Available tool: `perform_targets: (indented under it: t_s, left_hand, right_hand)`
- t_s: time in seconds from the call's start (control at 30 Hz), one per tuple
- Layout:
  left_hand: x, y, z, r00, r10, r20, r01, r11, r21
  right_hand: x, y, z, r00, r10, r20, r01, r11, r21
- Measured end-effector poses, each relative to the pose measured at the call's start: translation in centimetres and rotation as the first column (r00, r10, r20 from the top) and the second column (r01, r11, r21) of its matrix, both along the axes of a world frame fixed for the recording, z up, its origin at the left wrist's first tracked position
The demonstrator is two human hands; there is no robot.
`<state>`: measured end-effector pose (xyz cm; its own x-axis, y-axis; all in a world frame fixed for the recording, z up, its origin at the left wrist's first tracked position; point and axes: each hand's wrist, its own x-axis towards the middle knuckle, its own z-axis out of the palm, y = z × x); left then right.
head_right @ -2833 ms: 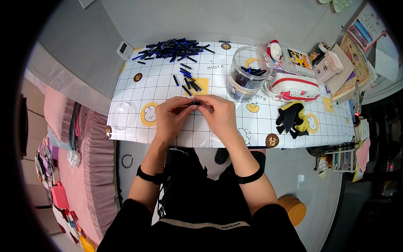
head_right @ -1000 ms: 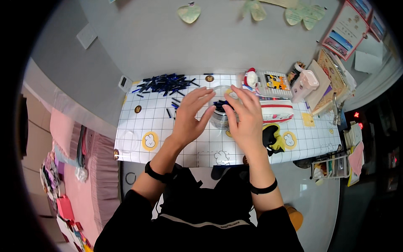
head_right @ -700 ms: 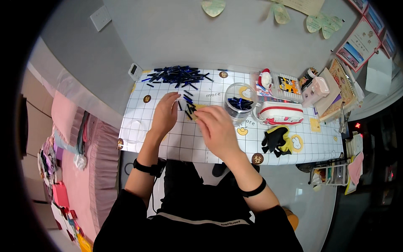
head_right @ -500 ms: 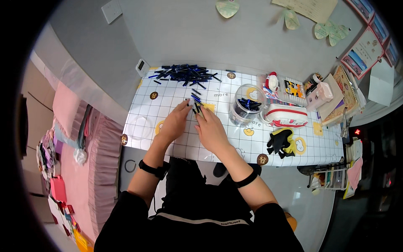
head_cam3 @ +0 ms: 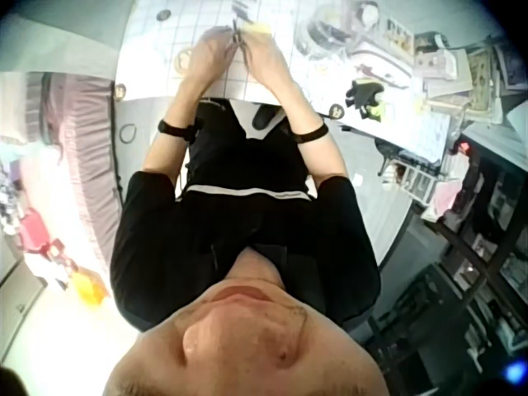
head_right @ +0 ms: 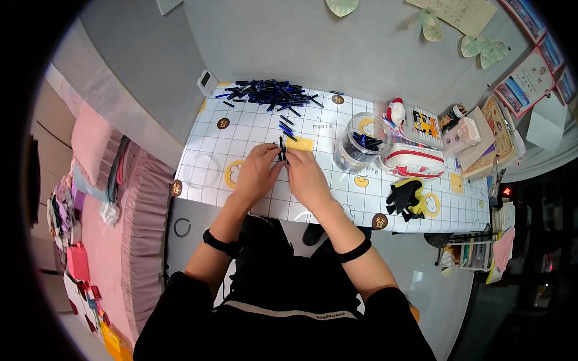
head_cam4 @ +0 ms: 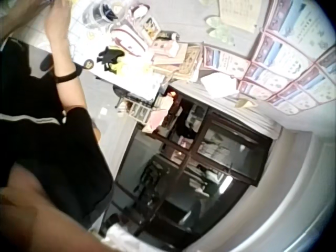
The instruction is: The person assembles multiple pens by picking up pen barrels and clicking the pen caps onto them by hand, placing each completed pen back onto a pile on the desk.
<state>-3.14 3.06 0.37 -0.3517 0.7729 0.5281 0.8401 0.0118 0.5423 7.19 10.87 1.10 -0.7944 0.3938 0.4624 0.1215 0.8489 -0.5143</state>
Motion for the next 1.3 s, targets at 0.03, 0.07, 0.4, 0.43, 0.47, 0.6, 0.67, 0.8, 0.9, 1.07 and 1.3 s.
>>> perform_targets:
  t_s: [0.03, 0.07, 0.4, 0.43, 0.47, 0.6, 0.67, 0.8, 0.9, 1.07, 1.3]
  left_hand:
    - [0.0, 0.1, 0.0, 1.000, 0.016, -0.017, -0.016, 1.000, 0.012]
    - [0.1, 0.3, 0.1, 0.999, 0.022, -0.027, -0.022, 1.000, 0.021]
    - [-0.4, 0.7, 0.5, 0.994, 0.110, -0.013, -0.111, 0.991, -0.074]
    - [-0.5, 0.7, 0.6, 0.992, 0.128, -0.013, -0.128, 0.988, -0.083]
    - [-0.7, 0.6, 0.6, 0.990, 0.137, -0.013, -0.138, 0.987, -0.087]
    - [-1.5, 0.5, 0.8, 0.984, 0.176, -0.021, -0.177, 0.980, -0.088]
    - [-1.7, 0.4, 1.1, 0.982, 0.189, -0.033, -0.191, 0.973, -0.127]
    - [-1.7, 0.1, 1.7, 0.978, 0.208, -0.009, -0.205, 0.953, -0.223]
    - [-1.6, -0.1, 1.5, 0.978, 0.208, -0.014, -0.207, 0.960, -0.191]
    - [-1.5, -0.3, 1.6, 0.977, 0.211, -0.020, -0.209, 0.949, -0.237]
    - [-1.0, -0.4, 1.4, 0.972, 0.232, 0.028, -0.217, 0.943, -0.253]
  right_hand:
    - [-0.1, 0.2, 0.1, 1.000, -0.016, 0.003, 0.016, 1.000, 0.017]
    - [-0.1, 0.3, 0.2, 0.999, -0.033, 0.004, 0.033, 0.999, 0.035]
    - [-1.3, 0.2, 0.8, 0.974, -0.205, 0.101, 0.189, 0.972, 0.142]
    - [-1.4, 0.3, 1.0, 0.967, -0.227, 0.117, 0.209, 0.967, 0.145]
    - [-1.6, 0.3, 1.1, 0.960, -0.247, 0.134, 0.227, 0.962, 0.149]
    - [-2.0, 0.1, 2.2, 0.860, -0.396, 0.321, 0.348, 0.916, 0.199]
    - [-2.1, 0.2, 2.5, 0.823, -0.427, 0.374, 0.380, 0.904, 0.197]
    - [-1.9, 0.7, 2.2, 0.793, -0.405, 0.455, 0.390, 0.911, 0.131]
    - [-1.0, 0.1, 2.2, 0.890, -0.270, 0.369, 0.263, 0.962, 0.070]
    - [-0.8, -1.3, 2.0, 0.966, -0.039, 0.255, 0.047, 0.998, -0.028]
    - [-1.0, 0.7, 2.2, 0.916, -0.252, 0.313, 0.259, 0.966, 0.019]
